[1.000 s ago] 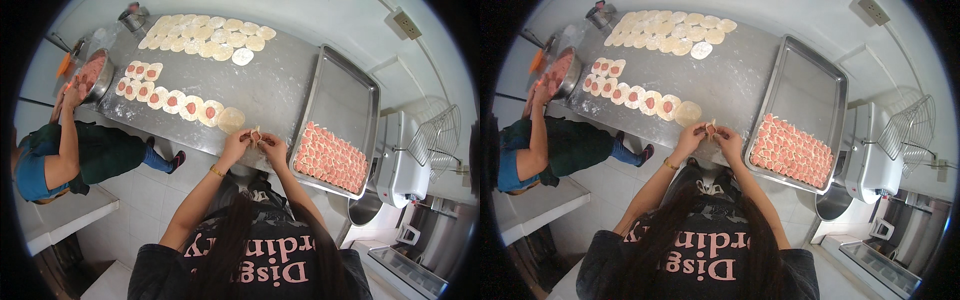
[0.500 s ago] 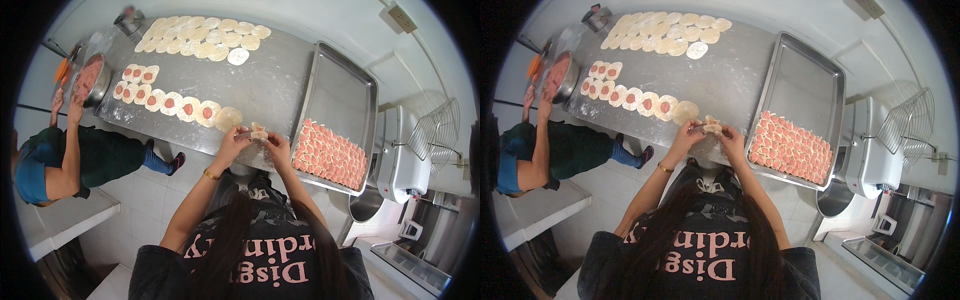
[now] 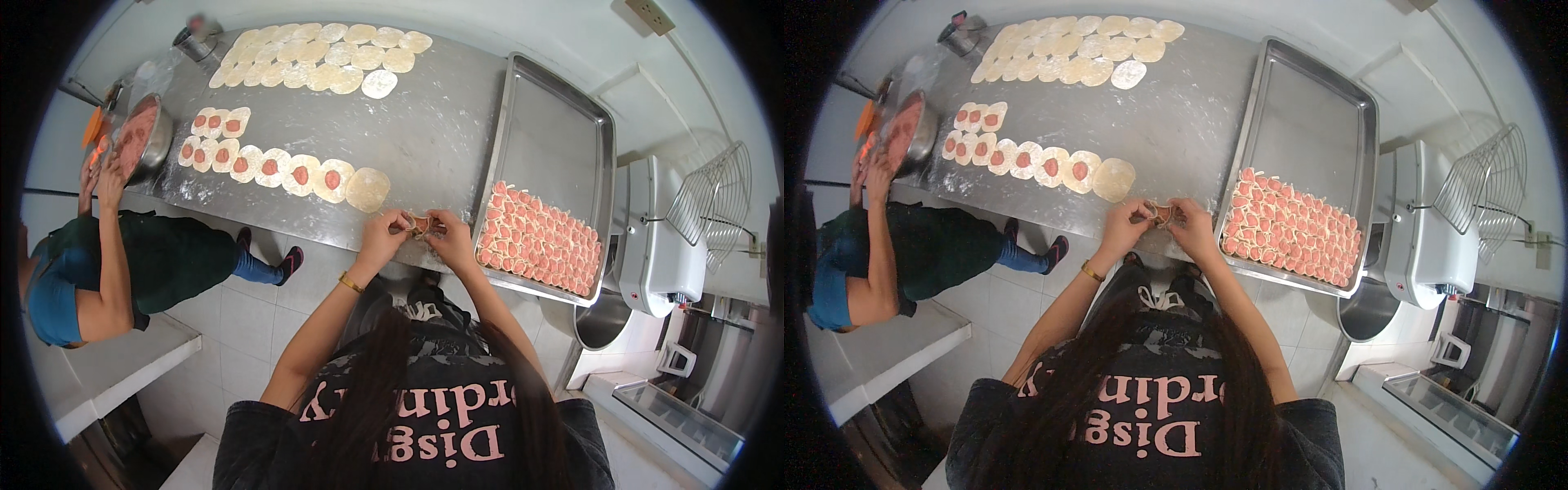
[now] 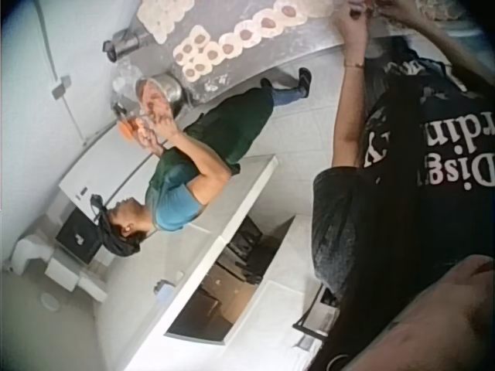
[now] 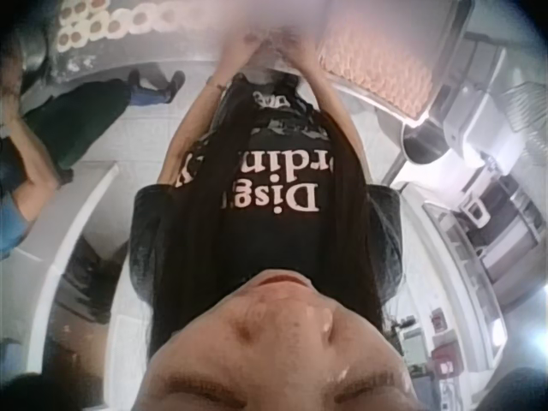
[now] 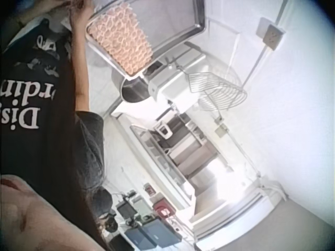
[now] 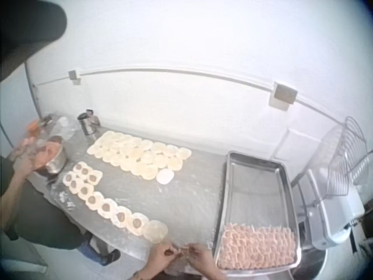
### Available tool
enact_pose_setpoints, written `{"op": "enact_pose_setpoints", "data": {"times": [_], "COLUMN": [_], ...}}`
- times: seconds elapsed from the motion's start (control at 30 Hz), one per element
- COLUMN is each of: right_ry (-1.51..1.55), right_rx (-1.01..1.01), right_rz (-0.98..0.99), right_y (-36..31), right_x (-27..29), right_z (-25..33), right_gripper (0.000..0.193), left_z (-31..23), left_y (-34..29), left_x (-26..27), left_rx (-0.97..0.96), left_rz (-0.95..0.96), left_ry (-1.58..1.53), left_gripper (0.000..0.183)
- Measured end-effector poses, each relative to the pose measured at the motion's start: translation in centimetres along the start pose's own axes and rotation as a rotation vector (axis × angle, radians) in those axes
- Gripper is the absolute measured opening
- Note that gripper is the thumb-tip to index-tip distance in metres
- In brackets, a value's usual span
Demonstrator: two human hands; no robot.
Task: The person places a portion of meat filling onto circular dough wrappers, folds the dough over the filling, and pinches the edges to seal each dumpling. The finished dumplings are placed in neat rows on a metal tray. A coworker is visible across the table performing the same task.
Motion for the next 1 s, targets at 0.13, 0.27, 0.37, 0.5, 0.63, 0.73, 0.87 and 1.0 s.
{"op": "enact_pose_setpoints", "data": {"times": [0.13,0.27,0.37,0.5,0.63,0.73,0.87,1.0], "right_ry": [-0.076,-0.117,-0.148,-0.27,-0.231,-0.208,-0.227,-0.336], "right_rx": [0.05,0.069,0.111,0.16,0.095,0.071,0.162,0.029], "right_rz": [-0.011,0.077,0.11,0.031,0.079,0.109,0.036,-0.008], "right_y": [0.1,0.8,1.3,1.1,0.7,0.8,0.6,0.2], "right_x": [0.0,-0.4,-0.3,0.3,-0.4,-1.1,-0.8,-0.2], "right_z": [0.2,0.7,1.0,1.1,1.0,1.1,1.6,1.6], "right_gripper": [0.033,0.029,0.028,0.024,0.024,0.028,0.03,0.02], "left_z": [-0.1,-0.9,-1.5,-1.6,-1.7,-2.0,-2.0,-1.9], "left_y": [-0.2,-0.3,-0.2,-0.2,0.1,0.5,-0.3,-0.2], "left_x": [0.1,0.0,0.0,0.4,0.5,0.3,0.6,1.2], "left_rx": [0.027,0.096,0.08,0.03,0.032,0.061,0.121,-0.031], "left_rz": [-0.014,-0.028,0.012,0.067,0.141,0.165,0.134,0.037], "left_ry": [0.013,0.068,0.155,0.222,0.316,0.419,0.442,0.309], "left_gripper": [0.017,0.017,0.019,0.022,0.019,0.02,0.021,0.022]}}
Point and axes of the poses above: each hand's wrist, its own y-axis towards the middle knuckle, its own x-axis out of the back of the hand, z = x × y, the point moved 3 cm from there along y, towards the middle knuckle, and after that the axes turned 3 degrees about -y, right-handed, at the moved point
